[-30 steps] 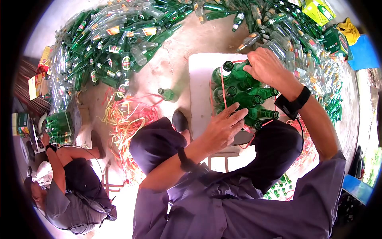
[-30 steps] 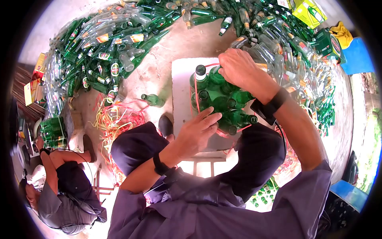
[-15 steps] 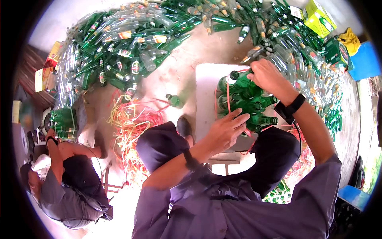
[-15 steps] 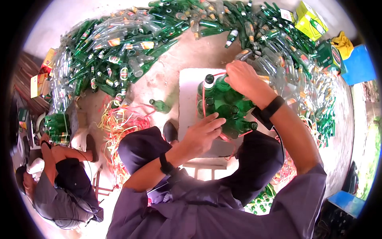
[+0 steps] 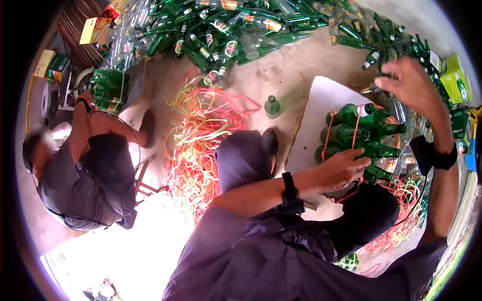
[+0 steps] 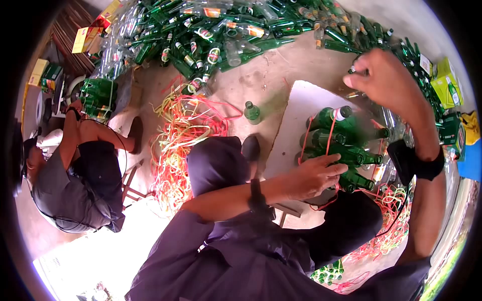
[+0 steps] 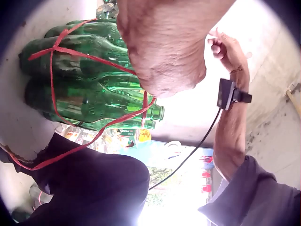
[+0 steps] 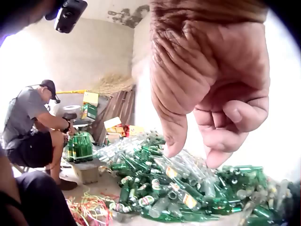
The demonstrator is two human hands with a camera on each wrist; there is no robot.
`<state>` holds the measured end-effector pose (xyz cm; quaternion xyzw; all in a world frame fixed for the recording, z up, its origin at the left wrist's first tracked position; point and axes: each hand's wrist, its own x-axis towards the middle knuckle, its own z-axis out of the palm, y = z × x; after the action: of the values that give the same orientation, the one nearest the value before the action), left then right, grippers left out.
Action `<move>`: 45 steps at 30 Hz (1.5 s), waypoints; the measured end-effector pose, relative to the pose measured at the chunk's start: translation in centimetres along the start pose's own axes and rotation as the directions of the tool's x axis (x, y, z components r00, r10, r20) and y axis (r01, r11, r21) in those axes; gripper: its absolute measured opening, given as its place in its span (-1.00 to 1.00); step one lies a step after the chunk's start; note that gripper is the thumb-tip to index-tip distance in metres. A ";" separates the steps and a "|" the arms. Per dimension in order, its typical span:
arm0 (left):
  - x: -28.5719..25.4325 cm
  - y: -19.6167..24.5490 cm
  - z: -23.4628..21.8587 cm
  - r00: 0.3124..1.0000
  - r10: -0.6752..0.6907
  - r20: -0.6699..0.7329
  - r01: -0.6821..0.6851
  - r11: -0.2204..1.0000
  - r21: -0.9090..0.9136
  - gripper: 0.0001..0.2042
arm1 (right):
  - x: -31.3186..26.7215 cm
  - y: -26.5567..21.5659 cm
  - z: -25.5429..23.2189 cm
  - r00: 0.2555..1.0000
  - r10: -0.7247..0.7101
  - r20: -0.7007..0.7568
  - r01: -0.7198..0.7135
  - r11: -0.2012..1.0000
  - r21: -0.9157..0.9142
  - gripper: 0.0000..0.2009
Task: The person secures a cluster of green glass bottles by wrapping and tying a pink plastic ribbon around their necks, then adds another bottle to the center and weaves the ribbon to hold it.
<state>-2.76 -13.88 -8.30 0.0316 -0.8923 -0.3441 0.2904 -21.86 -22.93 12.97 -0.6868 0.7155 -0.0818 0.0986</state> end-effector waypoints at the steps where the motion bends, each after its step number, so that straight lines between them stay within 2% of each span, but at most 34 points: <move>1: 0.0 0.0 0.0 1.000 -0.007 -0.007 0.007 1.000 -0.002 -0.82 | 1.4 -1.5 -0.5 1.000 -0.006 0.008 0.006 1.000 -0.002 -0.59; 3: 0.0 0.0 0.3 0.999 0.009 -0.041 -0.008 1.000 0.018 -0.82 | 4.4 -5.4 -0.9 0.982 -0.111 0.154 0.121 0.991 -0.059 -0.57; 4: 0.1 0.1 0.3 0.999 0.003 -0.048 -0.002 1.000 0.016 -0.82 | 5.4 -6.8 -0.3 0.980 -0.115 0.162 0.127 0.990 -0.060 -0.57; 5: 0.1 0.1 0.3 0.999 0.016 -0.050 -0.013 0.998 0.057 -0.82 | 6.3 -8.1 0.8 0.956 -0.236 0.176 0.242 0.970 -0.016 -0.59; 6: 0.0 0.2 0.2 0.998 0.027 -0.052 -0.022 0.995 0.098 -0.81 | 7.2 -9.4 1.9 0.917 -0.353 0.186 0.354 0.935 0.031 -0.60; 8: -0.1 0.3 0.3 0.997 0.028 -0.075 -0.019 0.993 0.114 -0.82 | 10.0 -12.0 4.6 0.827 -0.377 0.418 0.428 0.903 -0.030 -0.56; 10: 0.1 0.4 0.1 0.994 0.031 -0.101 -0.017 0.991 0.132 -0.82 | 11.8 -13.4 9.1 0.745 -0.487 0.456 0.521 0.852 0.060 -0.59; 11: 0.2 0.6 -0.1 0.988 0.034 -0.148 -0.020 0.995 0.100 -0.83 | 12.2 -15.3 10.5 0.717 -0.349 0.603 0.387 0.919 0.072 -0.62; 12: 0.1 0.7 -0.3 0.980 0.037 -0.193 -0.023 0.997 0.070 -0.84 | 12.1 -16.4 12.1 0.731 -0.339 0.593 0.357 0.930 0.092 -0.60; 13: 0.1 0.6 -0.1 0.980 0.027 -0.198 -0.012 0.997 0.073 -0.84 | 11.8 -17.6 12.6 0.720 -0.268 0.640 0.269 0.958 0.099 -0.66; 15: 0.1 0.5 0.0 0.983 -0.053 -0.175 0.028 0.990 -0.141 -0.81 | 11.9 -15.9 18.3 0.816 -0.450 0.363 0.428 0.892 0.143 -0.73; 16: -0.6 0.4 0.0 0.992 -0.122 0.030 0.126 0.958 -0.259 -0.81 | 12.1 -16.4 19.2 0.812 -0.455 0.366 0.433 0.890 0.146 -0.73; 17: -0.8 0.5 0.2 0.991 -0.128 0.028 0.131 0.957 -0.259 -0.81 | 12.4 -16.8 20.0 0.795 -0.381 0.473 0.408 0.912 0.050 -0.75; 18: -0.9 0.6 0.4 0.954 -0.275 0.117 0.295 0.809 -0.508 -0.82 | 12.6 -17.2 20.9 0.769 -0.295 0.567 0.389 0.920 -0.049 -0.75; 19: -1.0 0.7 0.7 0.893 -0.381 0.241 0.432 0.571 -0.698 -0.83 | 12.9 -17.1 22.4 0.765 -0.300 0.570 0.394 0.918 -0.044 -0.75; 20: -0.6 0.4 1.4 0.924 -0.098 -0.369 -0.018 0.954 -0.299 -0.85 | 13.2 -16.9 24.0 0.772 -0.255 0.583 0.388 0.915 -0.114 -0.77; 21: -0.7 0.6 1.6 0.923 -0.106 -0.371 -0.011 0.954 -0.299 -0.85 | 13.4 -16.8 25.0 0.777 -0.209 0.593 0.382 0.906 -0.181 -0.75; 22: -0.8 0.8 1.9 0.922 -0.168 -0.350 0.032 0.931 -0.362 -0.84 | 13.6 -16.6 25.9 0.766 -0.199 0.611 0.394 0.896 -0.203 -0.77; 26: -1.2 1.5 2.5 0.893 -0.388 -0.229 0.191 0.787 -0.587 -0.79 | 13.6 -14.9 30.3 0.788 -0.217 0.576 0.381 0.907 -0.179 -0.80; 29: -1.7 1.3 3.3 0.880 -0.426 -0.211 0.223 0.762 -0.609 -0.79 | 12.9 -13.6 34.0 0.807 -0.281 0.519 0.390 0.914 -0.111 -0.84; 31: -1.9 1.3 4.3 0.876 -0.437 -0.206 0.231 0.754 -0.615 -0.79 | 12.4 -13.0 35.5 0.842 -0.337 0.421 0.410 0.907 -0.095 -0.84; 35: -2.2 0.9 6.0 0.870 -0.445 -0.212 0.238 0.757 -0.609 -0.79 | 12.2 -12.6 36.0 0.845 -0.325 0.425 0.423 0.892 -0.159 -0.82; 37: -2.3 0.8 7.6 0.870 -0.443 -0.216 0.246 0.770 -0.588 -0.79 | 12.2 -12.2 35.8 0.840 -0.394 0.374 0.454 0.887 -0.087 -0.83; 41: -2.4 0.6 10.1 0.880 -0.424 -0.213 0.254 0.801 -0.542 -0.78 | 12.6 -12.3 33.3 0.832 -0.400 0.385 0.461 0.884 -0.078 -0.82; 43: -1.6 0.8 8.2 0.909 -0.357 -0.217 0.209 0.839 -0.503 -0.78 | 13.2 -13.7 29.7 0.836 -0.294 0.464 0.374 0.923 -0.087 -0.83; 45: -0.8 0.5 4.3 0.946 -0.238 -0.221 0.129 0.900 -0.417 -0.78 | 13.7 -14.1 27.1 0.852 -0.265 0.452 0.336 0.938 -0.084 -0.83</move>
<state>-4.39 -10.71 -10.95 0.1024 -0.7496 -0.5366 0.3739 -1.87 -36.68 -10.07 -0.7968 0.5630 0.1166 0.1860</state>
